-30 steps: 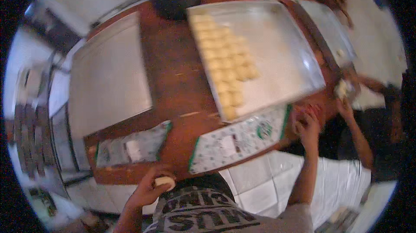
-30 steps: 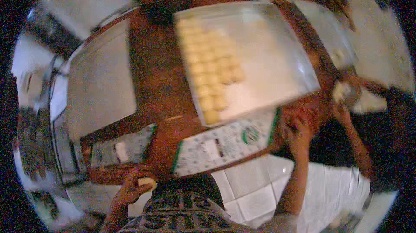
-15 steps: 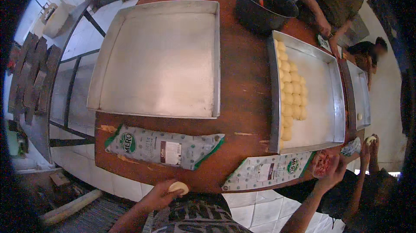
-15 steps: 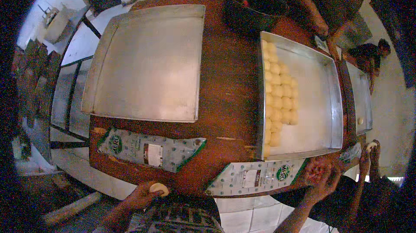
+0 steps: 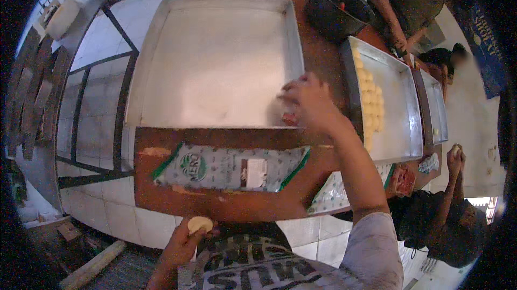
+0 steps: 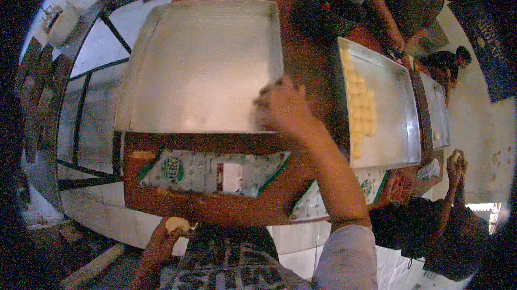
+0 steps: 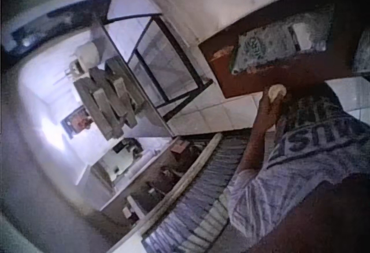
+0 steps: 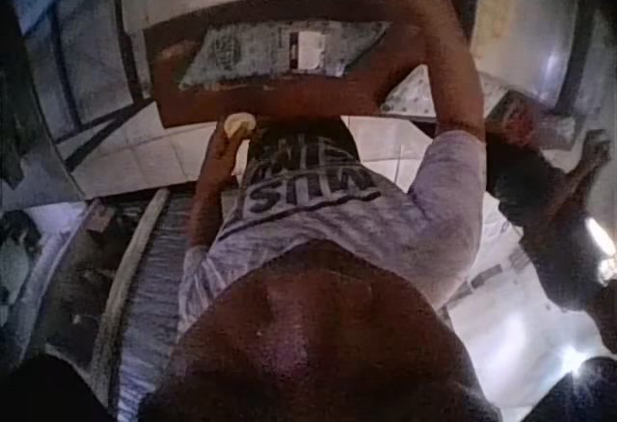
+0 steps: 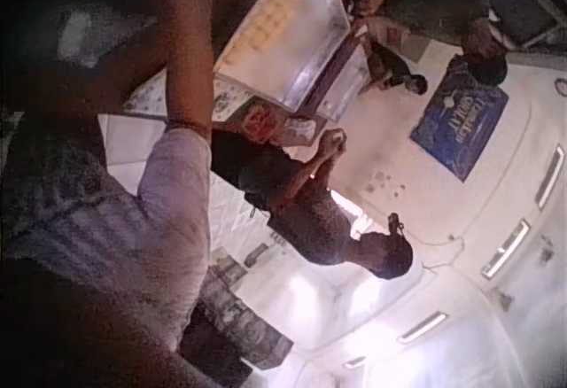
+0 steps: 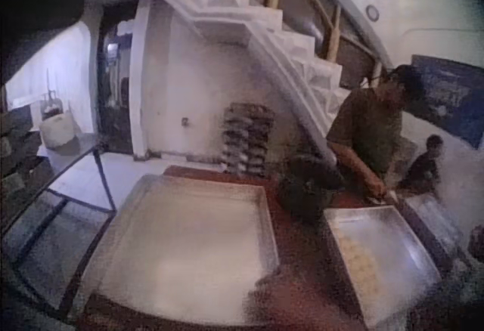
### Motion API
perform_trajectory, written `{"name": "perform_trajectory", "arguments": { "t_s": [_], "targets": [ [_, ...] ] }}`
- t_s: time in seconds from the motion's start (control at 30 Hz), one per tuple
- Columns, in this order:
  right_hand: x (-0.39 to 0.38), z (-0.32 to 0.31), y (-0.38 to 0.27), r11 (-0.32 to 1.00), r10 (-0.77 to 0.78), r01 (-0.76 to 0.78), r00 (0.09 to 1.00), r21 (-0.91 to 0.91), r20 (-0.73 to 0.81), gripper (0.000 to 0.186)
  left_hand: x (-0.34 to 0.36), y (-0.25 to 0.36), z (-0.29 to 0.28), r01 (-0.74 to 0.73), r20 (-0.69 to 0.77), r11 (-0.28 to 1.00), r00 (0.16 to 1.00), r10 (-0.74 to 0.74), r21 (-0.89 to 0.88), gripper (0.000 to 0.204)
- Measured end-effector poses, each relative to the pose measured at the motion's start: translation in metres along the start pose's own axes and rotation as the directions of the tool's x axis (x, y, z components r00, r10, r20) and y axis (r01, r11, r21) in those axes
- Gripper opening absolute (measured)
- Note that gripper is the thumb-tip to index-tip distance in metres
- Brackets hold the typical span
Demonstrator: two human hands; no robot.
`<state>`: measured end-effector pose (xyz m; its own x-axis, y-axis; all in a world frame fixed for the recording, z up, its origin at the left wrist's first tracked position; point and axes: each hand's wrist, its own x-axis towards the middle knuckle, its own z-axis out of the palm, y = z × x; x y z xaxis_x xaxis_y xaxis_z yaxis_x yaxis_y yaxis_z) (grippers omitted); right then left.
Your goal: The person brushes oil or butter onto a baking tray using a brush, then shapes dough portions into balls and places them onto the tray.
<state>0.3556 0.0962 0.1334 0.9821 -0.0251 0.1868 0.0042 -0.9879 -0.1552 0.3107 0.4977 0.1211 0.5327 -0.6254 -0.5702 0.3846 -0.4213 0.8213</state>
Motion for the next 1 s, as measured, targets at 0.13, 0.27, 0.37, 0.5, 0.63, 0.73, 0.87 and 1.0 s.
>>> {"name": "perform_trajectory", "arguments": {
  "t_s": [0.13, 0.27, 0.37, 0.5, 0.63, 0.73, 0.87, 1.0],
  "targets": [
    [-0.001, -0.016, -0.076, 0.901, 0.130, -0.165, 0.985, 0.402, 0.113, 0.029, -0.013, -0.008, -0.032, -0.142, -0.143, 0.965, 0.974, 0.176, 0.219, 0.024],
    [-0.045, 0.035, -0.143, 0.955, -0.254, 0.231, 0.961, 0.186, 0.109, 0.065, -0.017, -0.016, -0.062, -0.194, -0.266, 0.972, 0.938, 0.223, 0.132, 0.023],
    [-0.053, 0.053, -0.166, 0.975, -0.204, 0.216, 0.960, -0.042, 0.191, 0.077, -0.025, -0.027, -0.085, -0.164, -0.439, 0.986, 0.883, 0.166, 0.044, 0.027],
    [-0.058, 0.056, -0.164, 0.994, -0.032, 0.063, 0.951, -0.094, 0.308, 0.080, -0.021, -0.035, -0.101, -0.287, -0.589, 0.957, 0.767, 0.256, 0.041, 0.033],
    [-0.059, 0.043, -0.182, 0.993, -0.079, 0.086, 0.993, -0.081, 0.090, 0.068, 0.001, -0.040, -0.094, -0.277, -0.596, 0.958, 0.758, 0.264, 0.073, 0.028],
    [-0.066, 0.029, -0.223, 0.894, -0.240, 0.174, 0.964, 0.412, 0.112, 0.051, 0.025, -0.056, -0.061, -0.375, -0.567, 0.925, 0.749, 0.342, 0.062, 0.030],
    [-0.066, 0.037, -0.257, 0.600, -0.233, 0.055, 0.966, 0.798, 0.109, 0.036, 0.030, -0.042, -0.032, -0.387, -0.453, 0.919, 0.835, 0.313, -0.079, 0.031],
    [-0.055, 0.062, -0.211, 0.708, -0.237, -0.035, 0.930, 0.706, 0.283, 0.048, 0.011, -0.042, -0.037, -0.224, -0.256, 0.672, 0.965, 0.053, -0.706, 0.037]
  ]
}}
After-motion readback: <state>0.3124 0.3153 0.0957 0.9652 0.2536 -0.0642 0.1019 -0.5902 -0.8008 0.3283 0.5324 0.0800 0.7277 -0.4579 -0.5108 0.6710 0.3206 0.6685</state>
